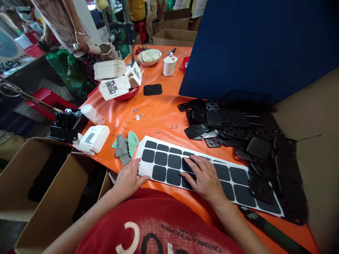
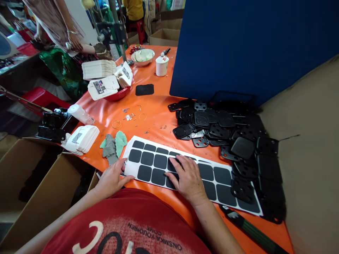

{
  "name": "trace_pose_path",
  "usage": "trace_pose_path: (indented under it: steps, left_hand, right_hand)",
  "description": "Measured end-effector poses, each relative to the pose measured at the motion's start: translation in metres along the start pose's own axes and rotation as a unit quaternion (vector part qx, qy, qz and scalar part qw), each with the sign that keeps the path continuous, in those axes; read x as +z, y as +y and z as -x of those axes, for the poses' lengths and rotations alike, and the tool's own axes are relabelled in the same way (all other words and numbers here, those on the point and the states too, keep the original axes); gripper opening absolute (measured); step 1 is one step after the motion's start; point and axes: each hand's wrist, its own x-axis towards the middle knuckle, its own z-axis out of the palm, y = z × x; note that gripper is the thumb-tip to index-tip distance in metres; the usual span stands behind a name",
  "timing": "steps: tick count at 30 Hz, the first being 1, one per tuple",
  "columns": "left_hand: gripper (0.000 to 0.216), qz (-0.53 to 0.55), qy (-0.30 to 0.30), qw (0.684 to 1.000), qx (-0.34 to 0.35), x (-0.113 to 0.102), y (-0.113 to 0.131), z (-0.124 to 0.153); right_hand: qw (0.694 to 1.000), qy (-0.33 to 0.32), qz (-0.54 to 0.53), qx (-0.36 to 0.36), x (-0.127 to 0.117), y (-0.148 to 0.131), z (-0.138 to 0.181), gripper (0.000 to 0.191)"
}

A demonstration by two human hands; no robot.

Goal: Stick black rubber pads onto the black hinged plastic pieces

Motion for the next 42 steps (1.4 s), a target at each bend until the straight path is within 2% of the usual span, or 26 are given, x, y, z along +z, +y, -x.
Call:
trace_pose_path:
  steps: [2,3,4,7,9,12,15,17,22,26,31,36,42]
  left_hand:
    - [0.070,0.141,-0.008,0.989,-0.050,0.009,0.003,-0.001]
    - [0.072,0.218,-0.006,0.973,-0.075,0.013,0.005,-0.003]
    - [0.071,0.301,-0.002,0.949,-0.096,0.016,0.007,-0.004]
    - [0.060,0.517,0.005,0.845,-0.135,0.018,0.015,-0.012]
    - [0.048,0.573,-0.004,0.806,-0.148,0.014,0.023,-0.019]
    - [0.034,0.598,0.004,0.790,-0.134,0.005,0.036,-0.027]
    - [0.034,0.631,0.051,0.768,-0.096,0.001,0.050,-0.032]
    - [0.030,0.633,0.053,0.769,-0.072,0.001,0.059,-0.036]
    - [0.024,0.650,-0.006,0.759,-0.026,0.005,0.082,-0.054]
    - [0.029,0.643,-0.078,0.755,-0.101,0.020,0.098,-0.070]
    - [0.022,0.592,-0.118,0.785,-0.141,0.039,0.106,-0.081]
    - [0.020,0.553,-0.134,0.812,-0.132,0.041,0.111,-0.080]
    - [0.022,0.541,-0.151,0.818,-0.123,0.040,0.113,-0.076]
  right_hand:
    - [1.000,0.008,0.002,-0.004,0.001,0.000,0.000,0.046]
    - [1.000,0.011,0.003,-0.007,0.001,0.000,0.000,0.046]
    - [1.000,0.014,0.004,-0.011,0.001,0.000,0.000,0.046]
    - [1.000,0.011,0.009,-0.015,0.001,0.000,0.000,0.047]
    - [1.000,0.006,0.011,-0.012,0.001,0.001,0.000,0.047]
    - [1.000,-0.001,0.008,-0.006,0.001,0.001,0.001,0.046]
    - [1.000,-0.002,0.001,-0.001,0.002,0.003,0.002,0.046]
    - [1.000,0.003,-0.005,0.000,0.003,0.003,0.003,0.045]
    - [1.000,0.008,-0.015,0.002,0.002,0.003,0.003,0.045]
    - [0.998,0.023,-0.064,0.012,-0.003,0.003,0.001,0.043]
    - [0.984,0.048,-0.166,0.040,-0.016,0.004,-0.007,0.041]
    - [0.983,0.027,-0.181,-0.025,-0.024,0.007,-0.022,0.041]
    - [0.984,0.038,-0.146,-0.094,-0.030,0.017,-0.029,0.036]
